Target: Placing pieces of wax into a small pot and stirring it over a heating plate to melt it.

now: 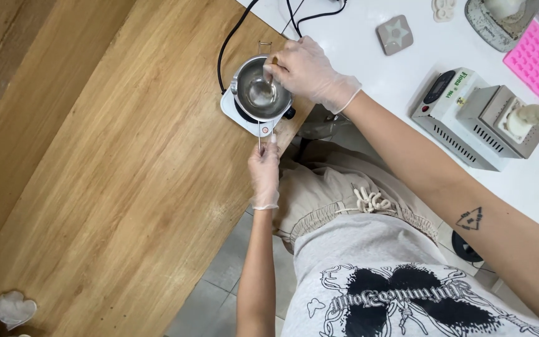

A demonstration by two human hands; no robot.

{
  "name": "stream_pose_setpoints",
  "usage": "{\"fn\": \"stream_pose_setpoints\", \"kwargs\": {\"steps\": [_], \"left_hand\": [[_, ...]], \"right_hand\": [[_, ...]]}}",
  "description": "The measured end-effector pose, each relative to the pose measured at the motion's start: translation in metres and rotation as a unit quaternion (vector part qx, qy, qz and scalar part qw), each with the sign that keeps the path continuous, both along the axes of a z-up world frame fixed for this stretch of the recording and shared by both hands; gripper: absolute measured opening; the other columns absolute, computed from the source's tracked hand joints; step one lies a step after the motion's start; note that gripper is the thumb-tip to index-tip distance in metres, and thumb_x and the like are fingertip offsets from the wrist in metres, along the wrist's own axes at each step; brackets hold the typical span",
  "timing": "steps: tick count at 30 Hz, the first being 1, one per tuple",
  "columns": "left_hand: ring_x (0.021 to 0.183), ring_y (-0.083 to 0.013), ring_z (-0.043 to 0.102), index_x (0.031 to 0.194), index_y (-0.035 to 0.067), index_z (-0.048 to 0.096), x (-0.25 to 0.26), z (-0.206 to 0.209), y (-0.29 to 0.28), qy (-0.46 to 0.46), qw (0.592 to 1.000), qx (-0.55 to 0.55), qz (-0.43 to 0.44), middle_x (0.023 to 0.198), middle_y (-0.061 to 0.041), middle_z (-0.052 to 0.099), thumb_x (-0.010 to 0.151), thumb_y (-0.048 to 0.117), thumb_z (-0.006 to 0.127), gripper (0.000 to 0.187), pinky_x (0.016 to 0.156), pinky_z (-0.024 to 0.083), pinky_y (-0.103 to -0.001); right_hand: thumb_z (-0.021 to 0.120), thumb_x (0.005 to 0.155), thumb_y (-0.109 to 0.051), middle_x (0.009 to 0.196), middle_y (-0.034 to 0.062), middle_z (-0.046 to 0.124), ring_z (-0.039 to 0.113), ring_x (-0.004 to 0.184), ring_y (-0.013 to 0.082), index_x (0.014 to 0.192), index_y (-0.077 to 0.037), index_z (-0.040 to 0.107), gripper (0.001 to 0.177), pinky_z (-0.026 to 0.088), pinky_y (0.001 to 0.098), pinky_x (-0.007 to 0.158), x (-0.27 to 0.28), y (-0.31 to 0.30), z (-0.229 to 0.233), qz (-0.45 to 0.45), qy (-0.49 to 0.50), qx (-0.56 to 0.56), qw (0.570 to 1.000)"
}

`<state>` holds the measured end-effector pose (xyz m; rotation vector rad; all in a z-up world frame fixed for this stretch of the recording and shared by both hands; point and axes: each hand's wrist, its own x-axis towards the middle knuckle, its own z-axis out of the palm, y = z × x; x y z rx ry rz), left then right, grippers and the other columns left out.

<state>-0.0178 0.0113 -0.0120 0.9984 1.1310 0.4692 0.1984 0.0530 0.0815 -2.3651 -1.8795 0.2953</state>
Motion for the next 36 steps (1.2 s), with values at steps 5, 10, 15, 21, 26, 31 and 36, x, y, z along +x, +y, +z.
{"fn": "stream_pose_setpoints", "kwargs": {"steps": [5, 10, 15, 21, 26, 31, 36], "left_hand": [[0.057, -0.0086, 0.044, 0.08, 0.005, 0.063, 0.0, 0.008, 0.001, 0.007, 1.0, -0.003, -0.002, 0.068, 0.001, 0.059, 0.097, 0.03, 0.064, 0.031, 0.054, 0.04, -0.025], [0.061, -0.0089, 0.045, 0.08, 0.004, 0.064, 0.0, 0.0, -0.002, 0.012, 1.0, 0.02, -0.01, 0.068, 0.001, 0.057, 0.098, 0.03, 0.064, 0.032, 0.058, 0.042, -0.024], [0.061, -0.0088, 0.044, 0.079, 0.007, 0.062, -0.002, 0.003, -0.001, 0.019, 0.998, 0.047, -0.022, 0.068, 0.003, 0.053, 0.098, 0.031, 0.064, 0.031, 0.059, 0.043, -0.024], [0.062, -0.0105, 0.05, 0.09, 0.004, 0.068, -0.002, 0.006, -0.001, 0.055, 0.997, 0.028, -0.047, 0.072, -0.001, 0.061, 0.098, 0.03, 0.062, 0.027, 0.059, 0.045, -0.027], [0.063, -0.0087, 0.046, 0.084, 0.006, 0.064, -0.002, -0.002, 0.001, 0.019, 0.999, 0.039, -0.024, 0.07, 0.002, 0.055, 0.098, 0.03, 0.065, 0.028, 0.06, 0.043, -0.024], [0.062, -0.0096, 0.047, 0.09, 0.003, 0.068, -0.003, 0.006, 0.002, 0.036, 0.998, 0.033, -0.031, 0.07, 0.001, 0.057, 0.097, 0.029, 0.064, 0.027, 0.059, 0.043, -0.025], [0.062, -0.0102, 0.051, 0.083, 0.003, 0.065, -0.003, -0.005, 0.003, 0.021, 0.997, 0.07, -0.025, 0.07, 0.0, 0.062, 0.097, 0.028, 0.065, 0.028, 0.062, 0.047, -0.025]], "right_hand": [[0.047, 0.112, -0.042, 0.072, -0.0009, 0.065, 0.053, 0.083, 0.0162, 0.096, -0.022, 0.076, 0.038, 0.039, 0.0353, 0.09, 0.004, 0.004, -0.011, -0.015, -0.053, 0.006, 0.998], [0.055, 0.109, -0.038, 0.064, -0.0059, 0.067, 0.056, 0.08, 0.0135, 0.1, -0.021, 0.079, 0.03, 0.038, 0.0357, 0.093, 0.007, -0.003, -0.014, -0.038, 0.009, -0.003, 0.999], [0.045, 0.112, -0.027, 0.061, -0.0069, 0.068, 0.061, 0.066, 0.011, 0.086, -0.02, 0.075, 0.04, 0.04, 0.0397, 0.096, 0.004, -0.01, -0.002, -0.067, 0.09, 0.006, 0.994], [0.058, 0.108, -0.009, 0.067, 0.0, 0.073, 0.067, 0.051, 0.0076, 0.085, -0.006, 0.074, 0.029, 0.053, 0.0169, 0.05, 0.009, -0.024, -0.011, -0.047, 0.138, 0.089, 0.985], [0.062, 0.105, -0.012, 0.073, 0.0026, 0.074, 0.068, 0.057, 0.0104, 0.094, -0.005, 0.074, 0.018, 0.05, 0.0217, 0.052, -0.001, -0.035, 0.001, -0.102, 0.166, 0.172, 0.966], [0.067, 0.1, -0.013, 0.078, 0.0012, 0.076, 0.054, 0.052, 0.0053, 0.107, -0.004, 0.078, 0.015, 0.042, 0.0176, 0.048, -0.009, -0.05, 0.002, -0.186, 0.261, 0.166, 0.932], [0.069, 0.094, -0.014, 0.1, -0.0003, 0.079, 0.066, 0.06, 0.0168, 0.108, -0.01, 0.081, 0.019, 0.053, 0.0298, 0.061, 0.0, -0.08, 0.0, -0.118, 0.057, 0.083, 0.988]]}}
